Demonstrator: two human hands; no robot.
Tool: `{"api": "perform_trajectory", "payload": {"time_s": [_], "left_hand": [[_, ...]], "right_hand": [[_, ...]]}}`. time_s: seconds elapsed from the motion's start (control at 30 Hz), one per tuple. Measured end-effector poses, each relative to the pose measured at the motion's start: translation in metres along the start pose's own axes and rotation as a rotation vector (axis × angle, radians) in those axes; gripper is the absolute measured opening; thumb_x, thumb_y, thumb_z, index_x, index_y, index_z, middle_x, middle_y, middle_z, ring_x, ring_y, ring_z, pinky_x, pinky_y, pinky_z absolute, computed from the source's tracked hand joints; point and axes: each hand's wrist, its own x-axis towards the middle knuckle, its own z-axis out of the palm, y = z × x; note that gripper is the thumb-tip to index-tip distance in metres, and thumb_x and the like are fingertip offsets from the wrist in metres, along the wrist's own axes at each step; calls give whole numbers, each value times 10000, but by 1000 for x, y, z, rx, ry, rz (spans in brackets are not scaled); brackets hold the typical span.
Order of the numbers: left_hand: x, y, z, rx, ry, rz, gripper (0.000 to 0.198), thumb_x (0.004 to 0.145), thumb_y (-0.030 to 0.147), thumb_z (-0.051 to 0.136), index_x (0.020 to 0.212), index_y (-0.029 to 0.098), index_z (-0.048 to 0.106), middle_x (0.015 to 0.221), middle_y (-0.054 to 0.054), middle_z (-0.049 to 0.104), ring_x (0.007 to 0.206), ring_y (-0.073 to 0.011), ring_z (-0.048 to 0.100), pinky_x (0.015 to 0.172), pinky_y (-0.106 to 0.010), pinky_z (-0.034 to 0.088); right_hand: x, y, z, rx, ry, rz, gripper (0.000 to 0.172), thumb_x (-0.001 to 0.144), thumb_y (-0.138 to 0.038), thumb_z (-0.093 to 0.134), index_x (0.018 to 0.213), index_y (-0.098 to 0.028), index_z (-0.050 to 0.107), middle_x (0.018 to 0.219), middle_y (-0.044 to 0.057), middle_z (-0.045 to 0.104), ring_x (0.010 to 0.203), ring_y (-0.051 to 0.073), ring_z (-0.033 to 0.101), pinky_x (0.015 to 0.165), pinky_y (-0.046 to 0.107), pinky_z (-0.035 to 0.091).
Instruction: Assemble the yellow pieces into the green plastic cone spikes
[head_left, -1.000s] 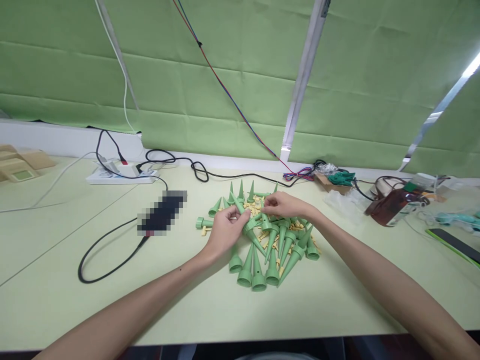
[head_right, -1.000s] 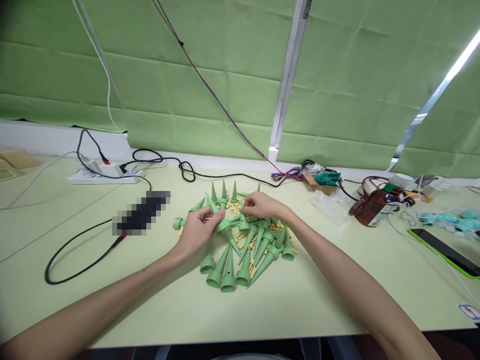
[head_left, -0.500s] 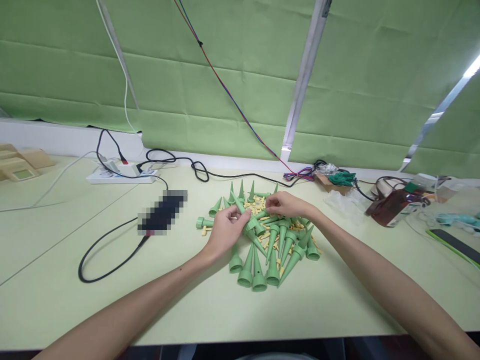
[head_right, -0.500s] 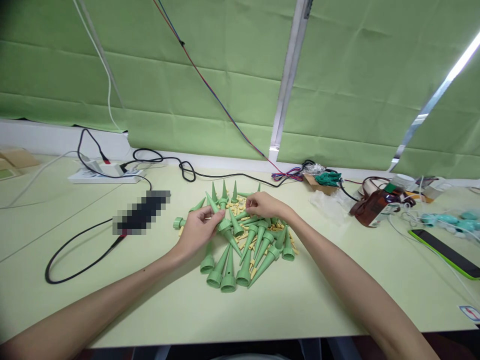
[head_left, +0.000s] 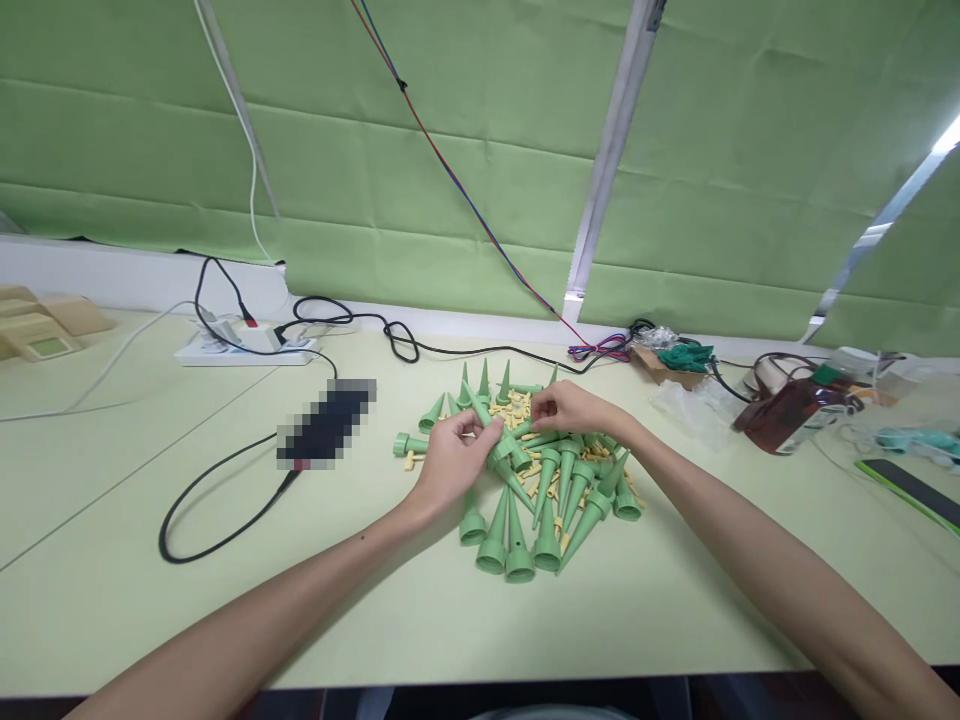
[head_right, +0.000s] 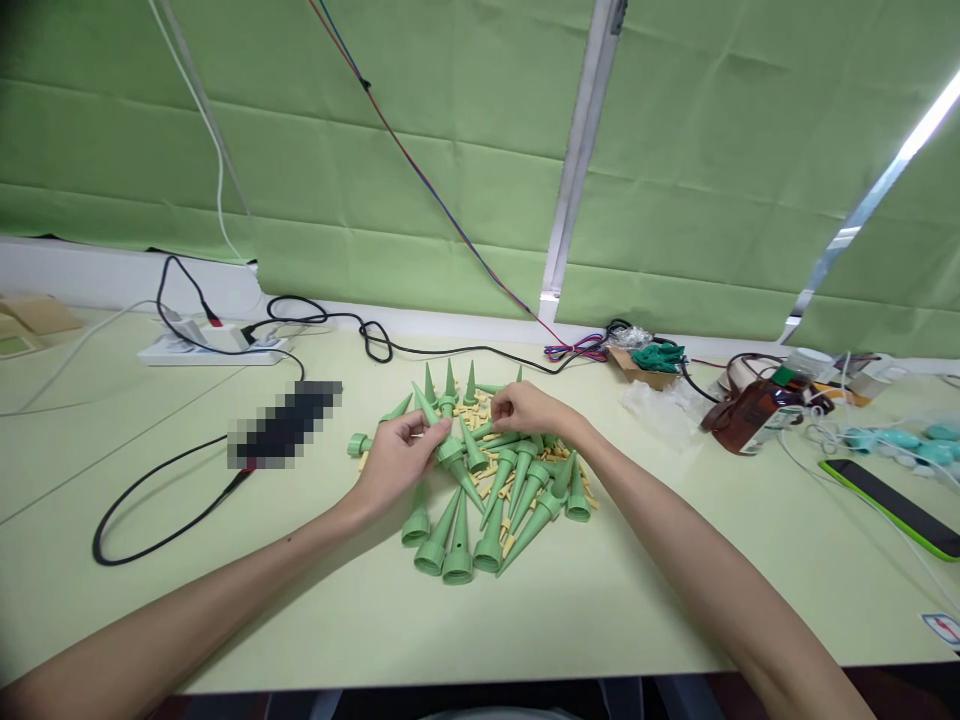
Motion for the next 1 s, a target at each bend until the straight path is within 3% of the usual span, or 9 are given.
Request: {"api": "perform_trajectory", "payload": {"time_s": [0.4, 0.63, 0.7, 0.83, 1.0], "left_hand": [[0, -1, 1, 11, -10, 8, 455, 835, 486, 619, 602, 200, 354, 471, 66, 350, 422, -87, 332, 443, -248, 225], [0, -4, 1, 14, -25, -8, 447, 841, 497, 614, 614, 194, 374, 492, 63, 362, 442, -88, 340, 452, -242, 240], [0, -2, 2, 4, -39, -14, 441, 840, 490, 616, 616, 194, 378, 493, 65, 353, 442, -87, 334, 451, -240, 239], [-2, 2, 2, -15, -43, -38, 445, 834, 469, 624, 600, 196, 362, 474, 67, 337, 432, -87, 323, 441, -243, 230], [-1, 2, 3, -48, -57, -36, 467, 855, 486, 600, 587, 195, 351, 451, 69, 327, 414, -84, 307, 431, -245, 233]], "right_hand": [[-4, 1, 3, -59, -26, 20, 144, 771, -253, 653, 714, -134, 710, 639, 9, 651, 559, 110, 510, 546, 219, 345], [-13, -9, -17, -100, 7, 26, 154, 814, -234, 618, 727, -131, 692, 609, 3, 619, 551, 113, 496, 553, 231, 329], [-21, -21, -27, -135, 67, 26, 163, 847, -235, 599, 751, -136, 686, 638, 14, 638, 569, 121, 518, 566, 236, 337], [-41, -57, -38, -226, 318, 17, 173, 911, -226, 547, 786, -163, 648, 714, 23, 660, 629, 137, 548, 602, 248, 356], [-55, -99, -9, -226, 576, -5, 120, 952, -184, 484, 868, -173, 569, 838, 50, 633, 729, 170, 565, 651, 280, 404]]}}
